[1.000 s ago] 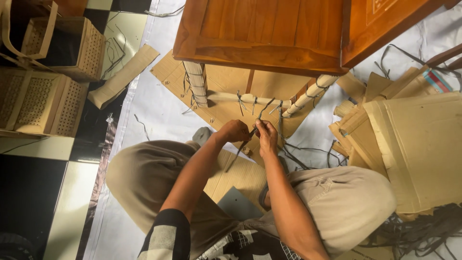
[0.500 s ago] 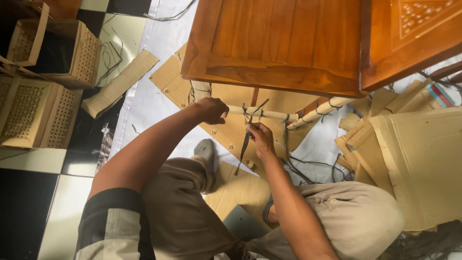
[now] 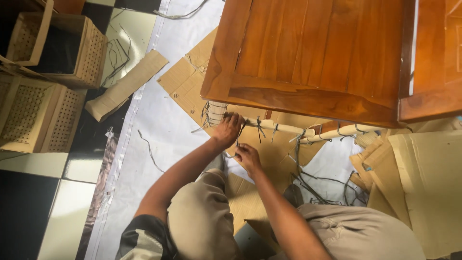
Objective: Wrapping the legs and frame of a wooden chair with cardboard and securing it with plastic ties.
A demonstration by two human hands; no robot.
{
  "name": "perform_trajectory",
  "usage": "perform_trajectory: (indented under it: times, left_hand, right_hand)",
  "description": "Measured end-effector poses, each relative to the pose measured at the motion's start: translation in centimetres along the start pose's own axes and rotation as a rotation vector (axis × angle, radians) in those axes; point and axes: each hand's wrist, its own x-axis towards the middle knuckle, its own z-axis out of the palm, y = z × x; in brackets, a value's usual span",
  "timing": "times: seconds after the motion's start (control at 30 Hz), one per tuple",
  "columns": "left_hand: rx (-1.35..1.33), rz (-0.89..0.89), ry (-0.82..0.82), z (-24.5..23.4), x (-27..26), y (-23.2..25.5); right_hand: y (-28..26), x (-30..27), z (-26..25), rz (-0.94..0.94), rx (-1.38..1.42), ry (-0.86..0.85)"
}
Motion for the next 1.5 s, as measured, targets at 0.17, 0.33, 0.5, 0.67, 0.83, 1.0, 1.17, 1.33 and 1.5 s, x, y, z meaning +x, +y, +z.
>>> perform_trajectory:
  times: [0.17,0.33,0.5,0.67,0.83,1.0,1.17,1.33,1.5]
  left_hand:
    - [-0.083,-0.124,-0.104,-2.5,0.5,1.1]
    - [-0.279,-0.186,-0.266,-1.7,0.7,0.6]
    - [-0.457,-0.248,-0.293,-3.0,1.4,0.3]
    - [-0.049,0.054,0.428,6.3,0.1,-0.4]
    - [-0.241,-0.064,0.269,4.3,1.4,0.4]
    - [-0.494,-0.465,-0.472,1.4,2.9,0.2]
    - [-0.579,-0.513,-0.244,-5.6,2.7,1.2]
    - [-0.645,-0.548,-0.061,-5.7,2.1,1.8]
    - [-0.552,-0.504,0.149,-6.5,1.4,2.3]
  right_hand:
    - [7.4,2.5,-2.2,0.25,-0.092,0.049]
    - [2.0,2.4,-0.8,-0.018,-0.617,-0.058]
    - [-1.5,5.2,1.4,-0.336,-0.983,-0.114]
    - [5.7,11.3,-1.1,-0.269,-0.371,-0.158]
    - [4.9,12.2,0.0,0.099,0.253,0.039]
    - [4.5,12.5,0.2,0.106,0.059,0.073]
    - [4.9,10.3,1.0,0.121,0.116,0.076]
    - [2.6,5.8,2.8,0.023,-0.125,0.193]
    - [2.6,2.8,3.6,0.069,-0.213,0.266]
